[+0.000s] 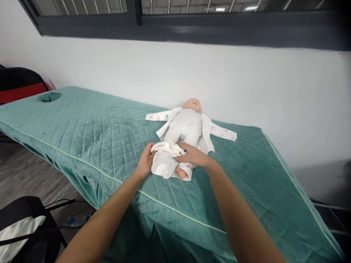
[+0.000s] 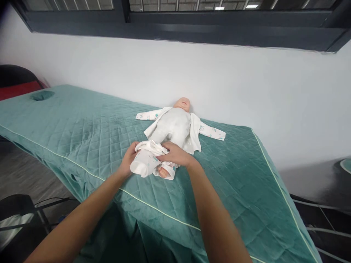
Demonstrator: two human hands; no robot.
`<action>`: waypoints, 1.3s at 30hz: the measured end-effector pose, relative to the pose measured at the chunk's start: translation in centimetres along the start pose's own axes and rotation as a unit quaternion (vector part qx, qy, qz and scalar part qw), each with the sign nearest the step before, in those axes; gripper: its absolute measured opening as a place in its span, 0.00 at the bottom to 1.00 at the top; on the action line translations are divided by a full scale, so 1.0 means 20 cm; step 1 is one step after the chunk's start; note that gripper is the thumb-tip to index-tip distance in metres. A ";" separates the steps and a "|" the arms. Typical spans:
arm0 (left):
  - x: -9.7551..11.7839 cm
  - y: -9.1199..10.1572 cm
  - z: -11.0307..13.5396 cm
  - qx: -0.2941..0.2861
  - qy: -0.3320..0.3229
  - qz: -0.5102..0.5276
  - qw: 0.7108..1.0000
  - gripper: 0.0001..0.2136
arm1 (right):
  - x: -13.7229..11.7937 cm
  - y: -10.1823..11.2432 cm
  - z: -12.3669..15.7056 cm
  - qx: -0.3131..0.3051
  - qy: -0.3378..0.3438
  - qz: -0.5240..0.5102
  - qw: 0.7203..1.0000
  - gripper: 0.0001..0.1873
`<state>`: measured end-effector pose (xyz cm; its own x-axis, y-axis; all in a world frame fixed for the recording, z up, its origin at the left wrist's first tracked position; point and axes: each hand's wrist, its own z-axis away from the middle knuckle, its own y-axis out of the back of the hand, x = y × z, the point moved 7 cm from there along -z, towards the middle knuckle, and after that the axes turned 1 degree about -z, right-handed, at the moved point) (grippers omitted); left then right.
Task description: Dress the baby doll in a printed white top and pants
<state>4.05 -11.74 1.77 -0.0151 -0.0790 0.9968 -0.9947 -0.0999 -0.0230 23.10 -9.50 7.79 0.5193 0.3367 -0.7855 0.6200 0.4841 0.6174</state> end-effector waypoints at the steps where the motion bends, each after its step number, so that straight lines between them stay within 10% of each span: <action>1: 0.01 0.00 -0.02 0.008 -0.015 -0.014 1.000 0.11 | 0.00 0.00 0.00 0.001 0.001 -0.001 1.000 0.24; 18: 0.10 -0.09 -0.24 -0.007 -0.092 -0.181 0.979 0.06 | 0.04 0.05 -0.09 0.087 -0.040 0.103 0.990 0.08; 32: 0.07 -0.17 -0.33 -0.019 -0.054 -0.516 0.855 0.15 | 0.11 0.12 -0.18 0.177 -0.132 0.116 0.968 0.09; 39: 0.09 -0.20 -0.37 -0.026 -0.082 -0.510 0.856 0.14 | 0.14 0.12 -0.10 0.221 -0.139 0.050 0.964 0.14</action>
<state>7.18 -4.05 4.22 0.8741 -0.1157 0.4718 -0.4851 -0.1560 0.8604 24.90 -5.79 6.99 0.6889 0.1046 -0.7173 0.7168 0.0490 0.6956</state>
